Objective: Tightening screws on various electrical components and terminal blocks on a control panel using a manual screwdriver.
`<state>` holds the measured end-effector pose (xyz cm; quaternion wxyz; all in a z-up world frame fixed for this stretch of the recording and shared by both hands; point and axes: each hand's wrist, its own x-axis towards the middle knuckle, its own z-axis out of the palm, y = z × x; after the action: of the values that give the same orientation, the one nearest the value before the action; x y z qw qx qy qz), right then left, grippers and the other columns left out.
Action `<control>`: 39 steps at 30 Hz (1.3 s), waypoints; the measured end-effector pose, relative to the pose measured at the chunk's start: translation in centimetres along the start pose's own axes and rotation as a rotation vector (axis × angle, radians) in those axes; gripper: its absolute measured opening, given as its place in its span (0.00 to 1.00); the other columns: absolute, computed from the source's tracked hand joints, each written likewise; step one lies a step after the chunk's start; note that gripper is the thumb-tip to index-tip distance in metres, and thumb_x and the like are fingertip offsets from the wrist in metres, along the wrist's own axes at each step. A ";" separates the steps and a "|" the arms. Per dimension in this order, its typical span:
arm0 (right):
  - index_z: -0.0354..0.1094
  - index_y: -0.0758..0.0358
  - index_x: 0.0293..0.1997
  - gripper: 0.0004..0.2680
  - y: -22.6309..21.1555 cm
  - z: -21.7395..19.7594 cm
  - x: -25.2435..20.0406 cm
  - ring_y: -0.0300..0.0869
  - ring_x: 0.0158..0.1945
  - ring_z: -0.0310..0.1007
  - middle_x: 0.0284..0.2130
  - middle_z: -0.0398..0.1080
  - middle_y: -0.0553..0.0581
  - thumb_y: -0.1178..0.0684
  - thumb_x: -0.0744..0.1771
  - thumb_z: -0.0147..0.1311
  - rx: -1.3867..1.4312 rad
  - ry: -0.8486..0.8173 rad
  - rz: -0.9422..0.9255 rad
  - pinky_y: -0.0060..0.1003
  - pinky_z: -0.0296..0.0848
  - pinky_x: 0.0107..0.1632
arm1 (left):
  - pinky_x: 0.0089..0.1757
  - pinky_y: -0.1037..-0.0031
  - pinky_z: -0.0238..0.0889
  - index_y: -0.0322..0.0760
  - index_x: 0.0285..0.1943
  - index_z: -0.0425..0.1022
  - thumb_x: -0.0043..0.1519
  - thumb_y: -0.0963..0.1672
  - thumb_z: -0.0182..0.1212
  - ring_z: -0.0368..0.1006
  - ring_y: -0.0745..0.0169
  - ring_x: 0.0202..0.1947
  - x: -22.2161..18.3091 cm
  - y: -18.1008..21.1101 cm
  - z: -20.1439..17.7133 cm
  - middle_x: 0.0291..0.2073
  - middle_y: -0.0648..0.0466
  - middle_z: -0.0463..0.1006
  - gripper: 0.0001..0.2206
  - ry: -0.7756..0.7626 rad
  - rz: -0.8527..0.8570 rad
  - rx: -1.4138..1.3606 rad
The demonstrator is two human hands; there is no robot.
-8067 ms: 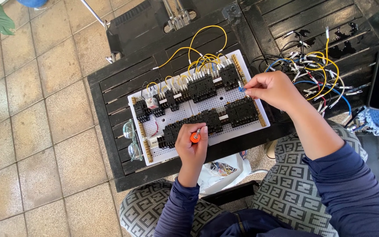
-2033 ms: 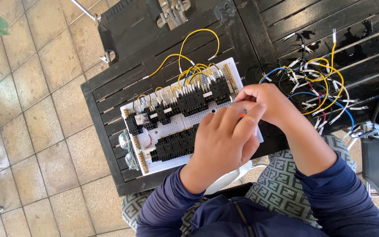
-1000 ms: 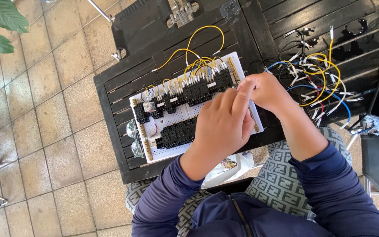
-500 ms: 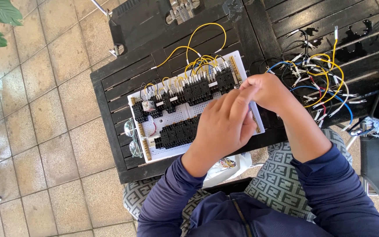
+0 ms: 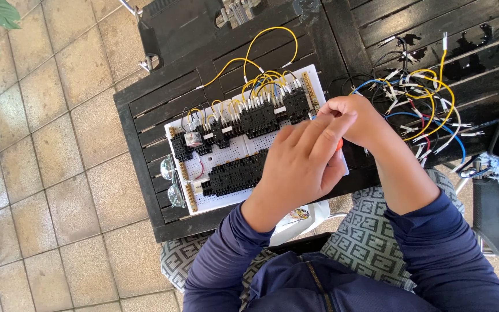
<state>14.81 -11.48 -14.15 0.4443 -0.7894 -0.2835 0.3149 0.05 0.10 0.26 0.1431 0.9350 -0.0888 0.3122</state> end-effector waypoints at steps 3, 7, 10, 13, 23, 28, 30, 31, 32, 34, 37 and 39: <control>0.78 0.54 0.35 0.03 2.3 0.5 1.3 0.40 0.29 0.72 0.22 0.73 0.51 0.56 0.62 0.60 0.028 -0.044 0.088 0.35 0.70 0.38 | 0.32 0.73 0.70 0.48 0.48 0.76 0.66 0.47 0.55 0.73 0.61 0.24 0.2 0.5 0.5 0.26 0.62 0.65 0.07 0.072 0.049 0.155; 0.78 0.53 0.35 0.03 2.5 0.5 1.4 0.38 0.29 0.73 0.23 0.74 0.49 0.54 0.62 0.62 0.030 -0.041 0.103 0.33 0.70 0.37 | 0.28 0.77 0.66 0.47 0.38 0.71 0.65 0.49 0.56 0.67 0.64 0.18 0.7 0.5 0.3 0.22 0.62 0.60 0.07 0.128 0.081 0.246; 0.78 0.56 0.36 0.04 2.1 0.4 1.5 0.39 0.29 0.74 0.23 0.74 0.52 0.56 0.62 0.64 0.067 -0.058 0.065 0.34 0.71 0.37 | 0.28 0.77 0.66 0.46 0.37 0.69 0.64 0.49 0.58 0.67 0.64 0.18 0.6 0.6 0.0 0.21 0.62 0.60 0.08 0.197 0.066 0.275; 0.78 0.54 0.35 0.03 1.9 0.4 1.3 0.39 0.28 0.73 0.22 0.73 0.50 0.55 0.62 0.63 0.015 -0.021 0.055 0.35 0.70 0.36 | 0.25 0.77 0.64 0.45 0.32 0.69 0.61 0.51 0.64 0.65 0.64 0.15 0.5 0.3 -0.5 0.18 0.62 0.59 0.13 0.208 0.005 0.204; 0.78 0.53 0.37 0.05 2.9 0.6 1.4 0.43 0.30 0.72 0.23 0.73 0.52 0.54 0.61 0.59 0.047 -0.050 0.089 0.37 0.70 0.40 | 0.35 0.67 0.73 0.41 0.61 0.66 0.64 0.44 0.55 0.77 0.51 0.32 -0.4 0.5 2.1 0.34 0.54 0.68 0.16 0.029 -0.003 0.074; 0.79 0.55 0.37 0.05 1.4 0.2 1.2 0.42 0.30 0.71 0.23 0.73 0.53 0.56 0.61 0.62 -0.002 -0.057 0.017 0.38 0.69 0.39 | 0.30 0.76 0.70 0.46 0.45 0.74 0.62 0.49 0.64 0.72 0.65 0.22 -1.3 0.0 1.6 0.25 0.61 0.67 0.10 0.210 0.067 0.173; 0.79 0.56 0.36 0.04 0.6 0.1 0.8 0.45 0.29 0.72 0.22 0.73 0.54 0.56 0.62 0.60 -0.057 -0.041 0.009 0.39 0.69 0.38 | 0.30 0.76 0.70 0.43 0.42 0.72 0.61 0.52 0.66 0.73 0.62 0.22 -1.3 -0.8 1.2 0.24 0.61 0.68 0.14 0.239 -0.037 0.051; 0.79 0.56 0.36 0.04 1.2 0.1 0.8 0.45 0.29 0.72 0.22 0.73 0.54 0.56 0.62 0.60 -0.057 -0.042 0.010 0.39 0.69 0.38 | 0.30 0.76 0.70 0.43 0.42 0.72 0.61 0.52 0.66 0.73 0.62 0.22 -1.3 -0.9 1.5 0.24 0.61 0.68 0.14 0.239 -0.038 0.052; 0.78 0.53 0.36 0.05 1.8 0.2 0.7 0.48 0.30 0.73 0.22 0.73 0.54 0.56 0.62 0.58 -0.093 -0.041 0.002 0.40 0.70 0.40 | 0.32 0.69 0.71 0.43 0.52 0.70 0.65 0.52 0.59 0.75 0.56 0.30 -1.3 -0.9 1.7 0.35 0.56 0.70 0.15 0.173 -0.046 0.019; 0.78 0.50 0.35 0.06 1.9 0.2 0.7 0.51 0.31 0.74 0.22 0.74 0.55 0.57 0.62 0.55 -0.131 -0.040 -0.009 0.41 0.71 0.41 | 0.35 0.63 0.73 0.43 0.62 0.68 0.69 0.52 0.51 0.77 0.51 0.37 -1.3 -0.8 1.8 0.45 0.50 0.73 0.17 0.110 -0.053 -0.010; 0.78 0.50 0.35 0.05 0.9 -0.1 0.5 0.47 0.30 0.73 0.21 0.74 0.52 0.55 0.62 0.57 -0.090 -0.052 -0.004 0.38 0.70 0.40 | 0.39 0.63 0.73 0.46 0.74 0.60 0.71 0.47 0.45 0.79 0.47 0.41 -1.2 -0.4 1.8 0.52 0.47 0.74 0.21 -0.006 -0.057 -0.133; 0.78 0.49 0.35 0.04 0.4 -0.3 0.2 0.40 0.29 0.71 0.21 0.74 0.48 0.52 0.61 0.60 -0.025 -0.072 0.012 0.34 0.69 0.38 | 0.35 0.69 0.74 0.45 0.59 0.72 0.66 0.44 0.60 0.77 0.54 0.30 -1.2 -0.4 2.2 0.36 0.57 0.72 0.13 0.101 -0.035 -0.078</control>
<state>15.23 -11.69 -14.42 0.4219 -0.7848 -0.2982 0.3421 0.43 -0.16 -2.22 0.1895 0.9130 -0.0770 0.3528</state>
